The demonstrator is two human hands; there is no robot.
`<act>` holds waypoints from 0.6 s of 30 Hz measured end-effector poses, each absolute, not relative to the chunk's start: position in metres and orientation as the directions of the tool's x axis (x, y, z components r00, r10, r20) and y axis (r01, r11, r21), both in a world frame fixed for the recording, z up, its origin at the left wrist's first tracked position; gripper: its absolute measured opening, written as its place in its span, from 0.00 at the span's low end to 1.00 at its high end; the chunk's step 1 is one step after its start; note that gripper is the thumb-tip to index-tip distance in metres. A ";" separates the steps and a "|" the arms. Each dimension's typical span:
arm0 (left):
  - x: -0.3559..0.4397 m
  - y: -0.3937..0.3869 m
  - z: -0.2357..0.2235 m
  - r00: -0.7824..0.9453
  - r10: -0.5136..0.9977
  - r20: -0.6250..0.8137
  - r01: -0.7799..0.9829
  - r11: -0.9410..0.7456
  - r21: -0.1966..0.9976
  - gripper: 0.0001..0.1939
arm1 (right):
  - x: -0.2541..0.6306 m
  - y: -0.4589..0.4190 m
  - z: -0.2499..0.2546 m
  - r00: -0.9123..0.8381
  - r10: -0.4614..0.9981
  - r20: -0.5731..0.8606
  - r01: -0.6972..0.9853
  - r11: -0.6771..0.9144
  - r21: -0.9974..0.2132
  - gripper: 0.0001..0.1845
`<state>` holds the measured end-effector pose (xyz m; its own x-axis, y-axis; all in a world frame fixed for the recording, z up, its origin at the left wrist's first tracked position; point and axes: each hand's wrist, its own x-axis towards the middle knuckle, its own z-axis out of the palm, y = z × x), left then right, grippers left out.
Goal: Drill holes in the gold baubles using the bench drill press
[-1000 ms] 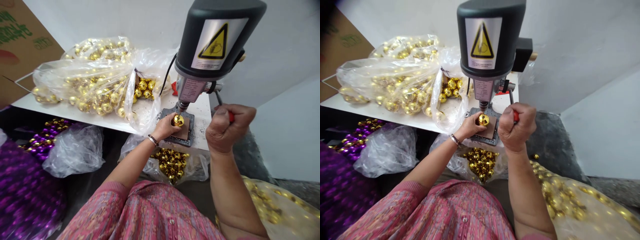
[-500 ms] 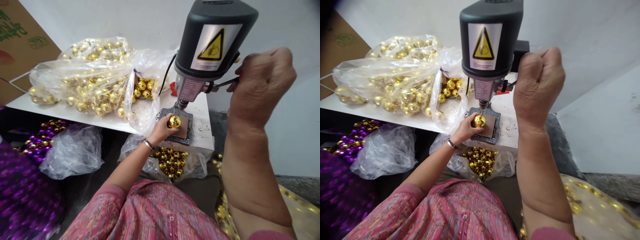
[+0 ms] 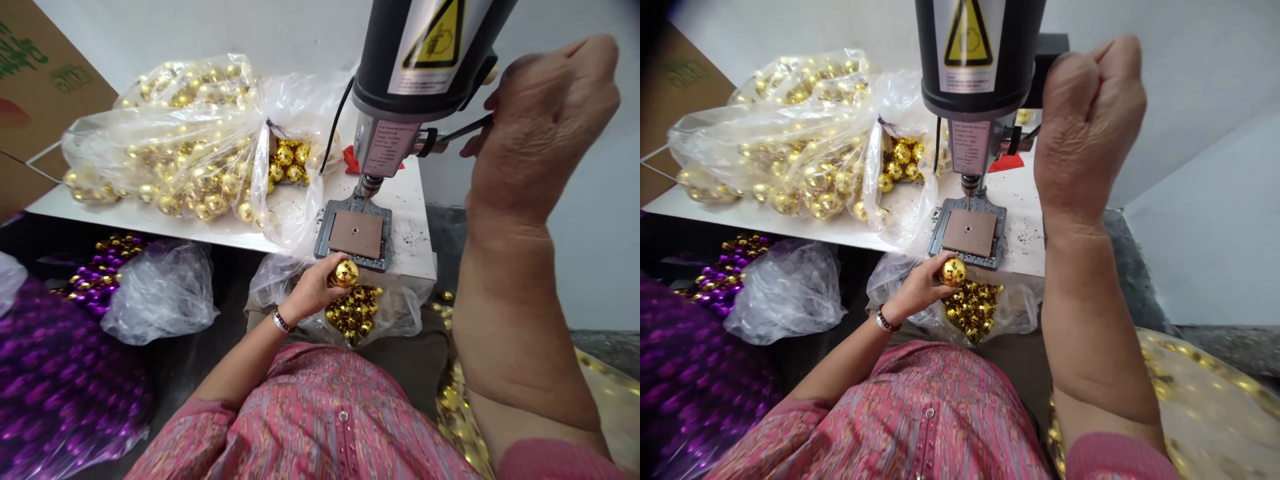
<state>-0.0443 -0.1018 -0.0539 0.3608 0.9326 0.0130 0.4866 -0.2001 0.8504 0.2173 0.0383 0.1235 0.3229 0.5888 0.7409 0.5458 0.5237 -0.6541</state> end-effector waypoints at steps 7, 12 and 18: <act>-0.049 -0.111 -0.059 0.355 0.935 -0.018 0.596 -0.211 0.775 0.39 | 0.215 0.038 0.122 0.338 0.597 0.728 0.545 0.506 -0.668 0.18; -0.067 -0.092 -0.044 0.126 0.977 0.172 0.664 -0.212 0.717 0.24 | 0.216 0.037 0.114 0.371 0.538 0.757 0.525 0.552 -0.648 0.13; -0.093 -0.035 -0.002 -0.075 0.951 0.299 0.836 -0.103 0.538 0.26 | 0.210 0.027 0.109 0.417 0.546 0.727 0.505 0.525 -0.685 0.10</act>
